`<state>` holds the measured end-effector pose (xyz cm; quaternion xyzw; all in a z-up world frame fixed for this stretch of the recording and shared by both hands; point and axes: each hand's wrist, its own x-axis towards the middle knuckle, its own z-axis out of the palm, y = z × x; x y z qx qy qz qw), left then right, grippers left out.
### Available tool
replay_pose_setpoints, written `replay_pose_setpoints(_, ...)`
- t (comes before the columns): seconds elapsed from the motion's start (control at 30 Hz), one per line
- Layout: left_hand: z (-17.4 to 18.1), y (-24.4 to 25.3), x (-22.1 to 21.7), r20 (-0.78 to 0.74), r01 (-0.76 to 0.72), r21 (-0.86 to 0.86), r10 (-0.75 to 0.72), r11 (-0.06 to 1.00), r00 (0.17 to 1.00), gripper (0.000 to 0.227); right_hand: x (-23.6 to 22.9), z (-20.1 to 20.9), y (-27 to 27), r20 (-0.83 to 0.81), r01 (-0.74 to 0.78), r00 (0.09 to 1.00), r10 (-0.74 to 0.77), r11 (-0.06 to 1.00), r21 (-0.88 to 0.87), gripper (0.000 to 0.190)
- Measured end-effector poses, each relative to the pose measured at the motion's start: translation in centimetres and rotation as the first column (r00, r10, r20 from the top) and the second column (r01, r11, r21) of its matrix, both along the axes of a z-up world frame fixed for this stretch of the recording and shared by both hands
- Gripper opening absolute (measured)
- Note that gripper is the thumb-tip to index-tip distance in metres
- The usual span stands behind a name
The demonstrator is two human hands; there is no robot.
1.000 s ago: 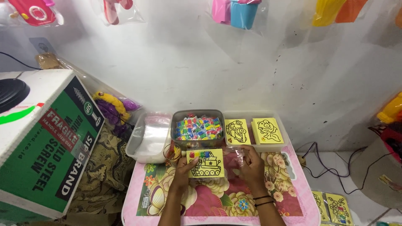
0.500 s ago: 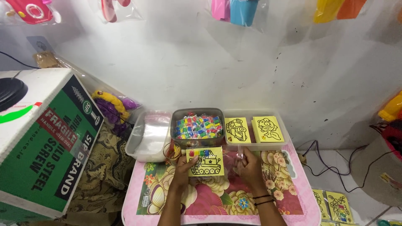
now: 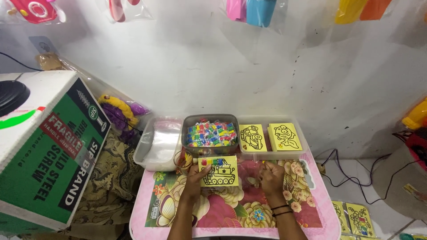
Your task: The person is decorating pre-printed yellow cards by picking small, colorful plastic pieces from a container and placing them onto the cards' sticky surfaces to complete a design.
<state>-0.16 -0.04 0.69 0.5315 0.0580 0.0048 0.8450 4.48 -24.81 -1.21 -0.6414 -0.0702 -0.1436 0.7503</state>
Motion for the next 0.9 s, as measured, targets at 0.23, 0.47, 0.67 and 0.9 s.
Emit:
replay_pose_setpoints(0.23, -1.1, 0.1, 0.4, 0.056, 0.022, -0.025, -0.020, 0.999, 0.998, 0.026, -0.4, 1.0, 0.1, -0.017, 0.056, 0.998, -0.065, 0.948, -0.312, 0.044)
replay_pose_setpoints(0.47, -0.6, 0.0, 0.2, 0.045, -0.008, 0.020, 0.007, 1.000, 0.999, 0.027, -0.2, 0.6, -0.3, -0.007, 0.037, 0.999, -0.042, 0.941, -0.338, 0.038)
replay_pose_setpoints(0.67, -1.3, 0.1, 0.4, -0.021, -0.043, 0.007, 0.043, 0.999, 0.999, 0.024, 0.0, -0.1, -0.3, -0.008, 0.026, 1.000, -0.029, 0.965, -0.261, 0.041)
replay_pose_setpoints(0.9, -1.2, 0.2, 0.4, 0.062, 0.008, 0.008, -0.008, 1.000, 0.998, 0.027, -0.5, 1.2, -0.1, 0.120, 0.136, 0.987, -0.107, 0.952, -0.273, 0.014)
